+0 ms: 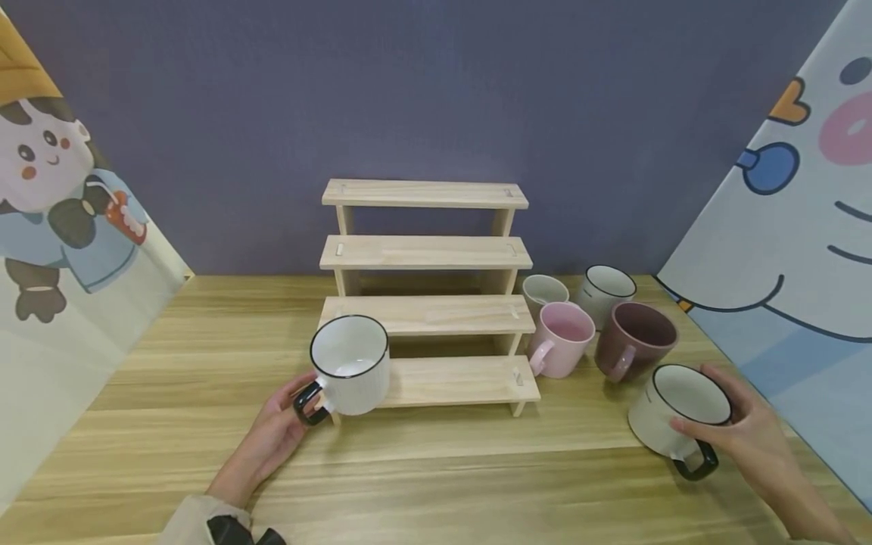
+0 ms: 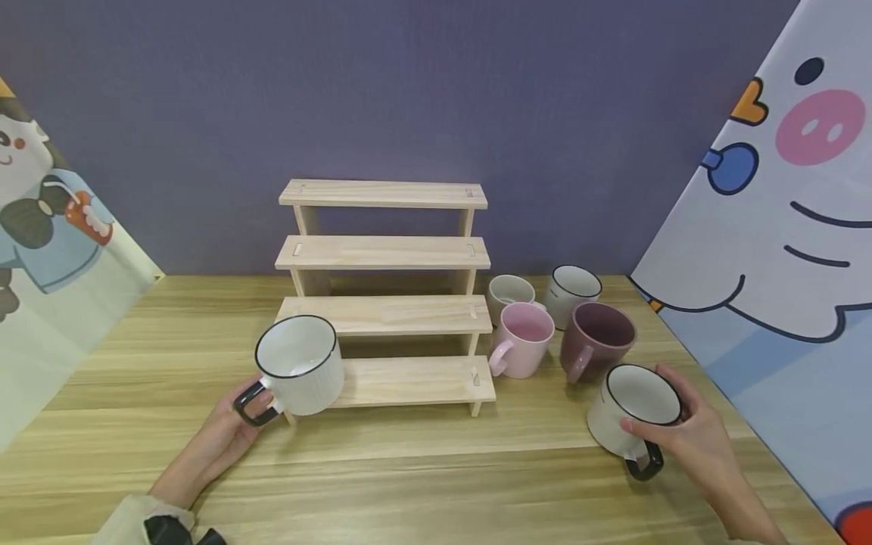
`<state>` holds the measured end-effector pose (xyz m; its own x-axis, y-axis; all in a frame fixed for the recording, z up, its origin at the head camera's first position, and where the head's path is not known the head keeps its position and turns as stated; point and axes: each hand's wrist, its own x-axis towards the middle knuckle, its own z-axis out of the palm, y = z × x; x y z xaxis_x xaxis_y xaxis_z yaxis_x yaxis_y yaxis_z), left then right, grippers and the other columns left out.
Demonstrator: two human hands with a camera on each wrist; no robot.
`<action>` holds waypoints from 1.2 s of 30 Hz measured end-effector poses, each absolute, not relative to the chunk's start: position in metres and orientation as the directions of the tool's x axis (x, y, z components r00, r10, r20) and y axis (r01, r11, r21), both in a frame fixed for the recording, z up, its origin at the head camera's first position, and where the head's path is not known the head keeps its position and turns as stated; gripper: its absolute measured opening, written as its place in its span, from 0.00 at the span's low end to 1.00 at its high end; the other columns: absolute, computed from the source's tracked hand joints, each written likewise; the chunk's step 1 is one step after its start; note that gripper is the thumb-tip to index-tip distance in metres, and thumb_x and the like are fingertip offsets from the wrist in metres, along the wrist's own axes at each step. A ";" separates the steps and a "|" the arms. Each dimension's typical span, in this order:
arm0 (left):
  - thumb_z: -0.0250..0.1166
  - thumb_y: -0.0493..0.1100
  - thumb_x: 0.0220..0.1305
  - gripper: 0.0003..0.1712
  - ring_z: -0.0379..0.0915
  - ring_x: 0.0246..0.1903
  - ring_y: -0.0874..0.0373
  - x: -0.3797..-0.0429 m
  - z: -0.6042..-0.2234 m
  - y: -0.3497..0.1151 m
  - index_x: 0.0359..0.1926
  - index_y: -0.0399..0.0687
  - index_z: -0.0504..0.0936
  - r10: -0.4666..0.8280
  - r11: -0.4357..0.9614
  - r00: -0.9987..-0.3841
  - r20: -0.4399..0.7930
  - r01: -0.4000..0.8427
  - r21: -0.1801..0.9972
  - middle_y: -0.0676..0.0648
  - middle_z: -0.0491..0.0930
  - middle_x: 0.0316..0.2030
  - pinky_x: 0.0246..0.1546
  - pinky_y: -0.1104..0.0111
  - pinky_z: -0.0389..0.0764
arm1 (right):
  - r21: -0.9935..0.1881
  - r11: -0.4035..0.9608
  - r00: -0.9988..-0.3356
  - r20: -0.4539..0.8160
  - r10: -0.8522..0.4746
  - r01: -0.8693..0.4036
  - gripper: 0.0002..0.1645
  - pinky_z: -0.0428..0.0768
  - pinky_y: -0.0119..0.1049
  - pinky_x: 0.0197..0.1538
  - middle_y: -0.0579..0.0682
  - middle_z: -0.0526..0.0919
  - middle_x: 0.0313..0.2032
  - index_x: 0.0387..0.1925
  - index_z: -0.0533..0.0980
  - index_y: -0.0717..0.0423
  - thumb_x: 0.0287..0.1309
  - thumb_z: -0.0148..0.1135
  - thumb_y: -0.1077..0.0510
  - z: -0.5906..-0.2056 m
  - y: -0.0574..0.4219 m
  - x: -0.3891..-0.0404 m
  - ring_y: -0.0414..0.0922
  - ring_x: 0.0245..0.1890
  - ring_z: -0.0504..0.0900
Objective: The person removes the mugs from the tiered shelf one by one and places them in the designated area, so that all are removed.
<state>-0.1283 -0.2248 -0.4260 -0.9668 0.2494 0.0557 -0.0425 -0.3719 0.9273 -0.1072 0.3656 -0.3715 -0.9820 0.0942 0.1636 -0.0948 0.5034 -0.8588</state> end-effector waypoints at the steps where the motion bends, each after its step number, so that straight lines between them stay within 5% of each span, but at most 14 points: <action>1: 0.52 0.30 0.67 0.20 0.75 0.45 0.67 -0.128 -0.426 -0.225 0.52 0.58 0.72 0.248 -0.371 -0.967 0.056 -0.041 0.928 0.57 0.78 0.48 0.51 0.75 0.79 | -0.853 0.514 -0.982 0.166 0.091 -0.096 0.46 0.73 0.14 0.37 0.22 0.70 0.48 0.63 0.62 0.33 0.49 0.67 0.72 -0.372 0.366 -0.107 0.22 0.42 0.71; 11: 0.51 0.29 0.67 0.20 0.76 0.47 0.67 -0.129 -0.428 -0.227 0.52 0.59 0.72 0.252 -0.377 -0.966 0.065 -0.036 0.926 0.58 0.79 0.48 0.50 0.76 0.79 | -0.759 0.646 -0.985 0.158 0.064 -0.080 0.50 0.72 0.17 0.34 0.20 0.64 0.48 0.70 0.56 0.37 0.50 0.69 0.66 -0.373 0.372 -0.108 0.21 0.41 0.67; 18: 0.52 0.29 0.67 0.20 0.76 0.46 0.67 -0.129 -0.428 -0.225 0.51 0.59 0.73 0.245 -0.368 -0.968 0.056 -0.039 0.929 0.58 0.79 0.47 0.50 0.75 0.79 | -0.699 0.712 -0.993 0.119 0.026 -0.065 0.54 0.69 0.15 0.34 0.19 0.59 0.49 0.74 0.47 0.52 0.53 0.68 0.60 -0.370 0.376 -0.107 0.18 0.42 0.62; 22: 0.52 0.30 0.67 0.20 0.76 0.45 0.67 -0.129 -0.428 -0.225 0.51 0.59 0.73 0.233 -0.365 -0.971 0.048 -0.042 0.930 0.58 0.79 0.47 0.50 0.75 0.79 | -0.715 0.696 -0.996 0.090 -0.010 -0.071 0.54 0.66 0.10 0.42 0.42 0.59 0.67 0.73 0.42 0.62 0.56 0.66 0.60 -0.363 0.374 -0.109 0.19 0.54 0.61; 26: 0.52 0.30 0.67 0.20 0.76 0.45 0.68 -0.129 -0.428 -0.224 0.50 0.60 0.74 0.229 -0.371 -0.972 0.048 -0.041 0.928 0.58 0.79 0.47 0.49 0.76 0.79 | -0.734 0.678 -1.000 0.027 -0.012 -0.028 0.57 0.49 0.05 0.56 0.63 0.34 0.74 0.74 0.32 0.54 0.60 0.63 0.56 -0.356 0.370 -0.108 0.34 0.72 0.37; 28: 0.52 0.30 0.66 0.20 0.76 0.45 0.68 -0.129 -0.428 -0.224 0.50 0.59 0.74 0.229 -0.371 -0.972 0.046 -0.043 0.927 0.58 0.79 0.47 0.50 0.76 0.79 | -0.745 0.666 -1.000 0.028 -0.012 -0.028 0.58 0.40 0.10 0.65 0.55 0.30 0.75 0.74 0.31 0.48 0.60 0.62 0.56 -0.352 0.367 -0.109 0.45 0.73 0.28; 30: 0.52 0.30 0.66 0.20 0.76 0.45 0.68 -0.128 -0.428 -0.224 0.50 0.59 0.74 0.229 -0.366 -0.973 0.041 -0.047 0.929 0.58 0.79 0.47 0.50 0.76 0.79 | -0.762 0.646 -0.999 0.041 -0.023 -0.046 0.58 0.31 0.30 0.75 0.50 0.29 0.75 0.74 0.31 0.44 0.61 0.62 0.56 -0.348 0.364 -0.109 0.49 0.72 0.24; 32: 0.52 0.29 0.67 0.20 0.75 0.45 0.68 -0.129 -0.429 -0.224 0.51 0.59 0.73 0.231 -0.366 -0.972 0.042 -0.047 0.929 0.58 0.78 0.47 0.50 0.76 0.79 | -0.773 0.632 -0.998 0.048 -0.031 -0.057 0.57 0.27 0.51 0.74 0.46 0.29 0.75 0.74 0.32 0.41 0.61 0.62 0.57 -0.344 0.361 -0.110 0.51 0.72 0.24; 33: 0.52 0.29 0.67 0.20 0.75 0.45 0.68 -0.129 -0.429 -0.224 0.51 0.59 0.73 0.231 -0.366 -0.972 0.043 -0.046 0.929 0.58 0.78 0.47 0.50 0.76 0.79 | -0.772 0.633 -0.998 0.049 -0.034 -0.060 0.57 0.27 0.51 0.74 0.44 0.29 0.75 0.74 0.32 0.39 0.61 0.62 0.56 -0.341 0.359 -0.111 0.51 0.72 0.24; 34: 0.52 0.29 0.67 0.20 0.75 0.46 0.68 -0.129 -0.429 -0.225 0.51 0.59 0.73 0.232 -0.366 -0.972 0.044 -0.045 0.929 0.58 0.78 0.47 0.50 0.76 0.79 | -0.769 0.636 -0.998 0.053 -0.041 -0.066 0.57 0.30 0.41 0.76 0.43 0.30 0.75 0.74 0.32 0.39 0.61 0.62 0.56 -0.340 0.357 -0.112 0.51 0.73 0.25; 35: 0.52 0.29 0.67 0.20 0.75 0.46 0.69 -0.129 -0.429 -0.225 0.51 0.59 0.73 0.233 -0.367 -0.971 0.046 -0.044 0.929 0.58 0.78 0.47 0.50 0.76 0.79 | -0.776 0.628 -0.998 0.047 -0.047 -0.066 0.56 0.29 0.46 0.75 0.43 0.30 0.75 0.74 0.32 0.37 0.61 0.62 0.56 -0.338 0.355 -0.113 0.51 0.73 0.25; 36: 0.52 0.29 0.67 0.20 0.75 0.46 0.68 -0.129 -0.429 -0.225 0.51 0.59 0.73 0.232 -0.369 -0.972 0.047 -0.043 0.928 0.58 0.78 0.47 0.50 0.76 0.79 | -0.775 0.629 -0.998 0.042 -0.052 -0.065 0.55 0.33 0.36 0.76 0.41 0.31 0.75 0.74 0.33 0.36 0.62 0.61 0.56 -0.336 0.352 -0.114 0.49 0.73 0.26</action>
